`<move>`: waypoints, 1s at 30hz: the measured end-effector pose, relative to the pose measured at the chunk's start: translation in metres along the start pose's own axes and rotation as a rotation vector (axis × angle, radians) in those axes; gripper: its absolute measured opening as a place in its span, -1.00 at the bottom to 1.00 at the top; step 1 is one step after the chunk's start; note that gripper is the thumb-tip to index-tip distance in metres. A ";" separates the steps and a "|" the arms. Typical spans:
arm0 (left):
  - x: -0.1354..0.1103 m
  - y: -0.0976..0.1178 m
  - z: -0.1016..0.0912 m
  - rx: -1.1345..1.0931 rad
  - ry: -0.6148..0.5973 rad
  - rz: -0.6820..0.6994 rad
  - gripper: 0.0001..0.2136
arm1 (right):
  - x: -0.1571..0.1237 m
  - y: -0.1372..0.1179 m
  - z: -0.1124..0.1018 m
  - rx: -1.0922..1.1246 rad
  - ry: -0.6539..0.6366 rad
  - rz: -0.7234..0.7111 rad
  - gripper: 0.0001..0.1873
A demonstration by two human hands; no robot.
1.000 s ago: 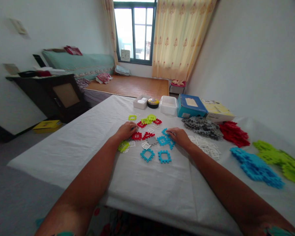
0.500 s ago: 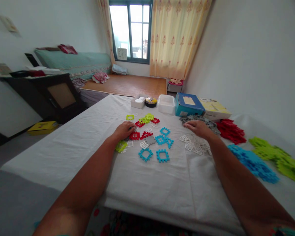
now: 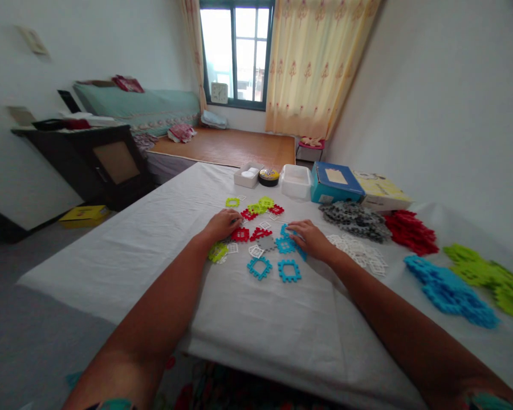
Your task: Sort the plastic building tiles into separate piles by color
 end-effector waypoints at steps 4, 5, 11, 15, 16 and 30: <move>0.000 0.000 0.000 0.012 0.003 -0.001 -0.67 | -0.002 -0.007 -0.001 0.049 -0.050 -0.139 -0.55; -0.001 0.000 0.000 0.013 0.005 -0.001 -0.67 | -0.002 -0.008 0.000 0.043 -0.065 -0.146 -0.53; 0.001 -0.002 0.001 0.009 0.002 -0.014 -0.69 | -0.002 -0.015 0.000 0.112 -0.076 -0.147 -0.49; 0.001 -0.006 0.004 -0.013 0.007 -0.004 -0.68 | -0.004 -0.017 -0.005 0.187 -0.037 -0.046 -0.44; 0.002 -0.007 0.004 -0.017 0.008 -0.003 -0.68 | -0.005 -0.018 -0.006 0.202 -0.039 -0.010 -0.43; 0.010 -0.021 0.008 -0.002 0.001 0.002 -0.60 | -0.095 0.014 -0.092 0.196 0.189 0.279 -0.83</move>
Point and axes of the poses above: each hand's wrist, its own x-axis towards the middle knuckle, its own z-axis out of the palm, y = z × x, the point moved 2 cm from there along x, towards the middle knuckle, and after that the axes turned 6 degrees about -z, right-handed, at the moved point
